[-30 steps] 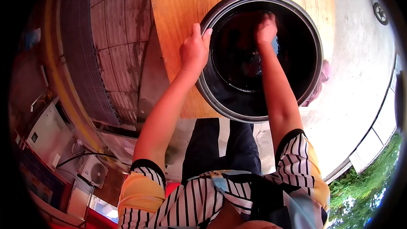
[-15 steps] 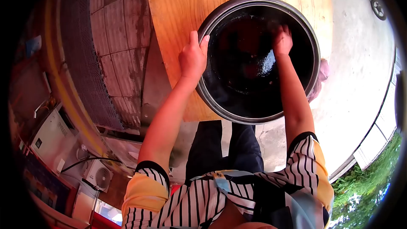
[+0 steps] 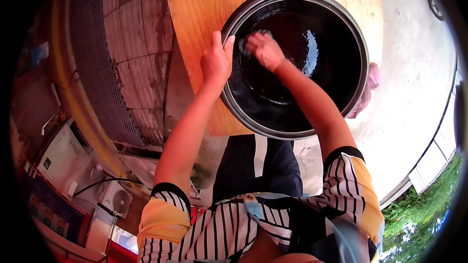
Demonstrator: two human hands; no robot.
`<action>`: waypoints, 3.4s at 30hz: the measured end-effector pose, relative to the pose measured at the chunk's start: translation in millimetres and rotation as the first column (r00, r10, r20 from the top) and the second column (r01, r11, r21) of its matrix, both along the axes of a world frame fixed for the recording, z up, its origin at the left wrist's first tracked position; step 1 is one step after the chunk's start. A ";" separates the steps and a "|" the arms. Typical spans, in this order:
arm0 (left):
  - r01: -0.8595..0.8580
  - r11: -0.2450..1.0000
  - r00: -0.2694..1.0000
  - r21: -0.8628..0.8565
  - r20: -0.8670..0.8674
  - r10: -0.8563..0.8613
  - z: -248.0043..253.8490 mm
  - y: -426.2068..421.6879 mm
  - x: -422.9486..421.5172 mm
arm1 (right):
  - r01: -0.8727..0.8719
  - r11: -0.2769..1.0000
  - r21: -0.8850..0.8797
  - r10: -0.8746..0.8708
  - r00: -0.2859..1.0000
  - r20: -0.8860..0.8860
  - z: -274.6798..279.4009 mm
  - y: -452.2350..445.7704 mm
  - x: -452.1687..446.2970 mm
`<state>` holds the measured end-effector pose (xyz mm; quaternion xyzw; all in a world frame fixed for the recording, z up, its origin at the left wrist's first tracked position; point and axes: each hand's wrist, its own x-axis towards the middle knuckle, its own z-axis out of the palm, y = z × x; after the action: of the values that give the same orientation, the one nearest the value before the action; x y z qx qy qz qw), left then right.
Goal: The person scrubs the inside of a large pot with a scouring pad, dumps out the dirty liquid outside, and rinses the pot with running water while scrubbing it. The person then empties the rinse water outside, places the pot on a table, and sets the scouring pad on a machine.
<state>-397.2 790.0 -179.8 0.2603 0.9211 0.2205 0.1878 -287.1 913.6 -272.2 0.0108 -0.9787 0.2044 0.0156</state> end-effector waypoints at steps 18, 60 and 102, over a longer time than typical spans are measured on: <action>0.029 0.996 0.993 -0.085 -0.115 -0.039 -0.4 -1.0 2.7 | 0.164 0.950 -0.265 -0.169 0.986 0.005 5.8 -62.7 31.8; 0.068 0.997 0.985 -0.029 -0.157 -0.072 -4.6 -0.6 2.1 | -0.033 0.975 0.220 0.020 0.998 0.057 -10.9 87.4 17.9; 0.071 0.994 0.984 -0.077 -0.156 -0.083 -3.6 4.4 6.8 | -0.063 0.995 -0.076 0.094 0.850 0.518 39.3 -81.8 118.0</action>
<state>-390.4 794.5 -183.4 0.3056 0.9296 0.1585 0.1314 -169.1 831.8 -232.9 -0.0054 -0.9389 0.2277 -0.2581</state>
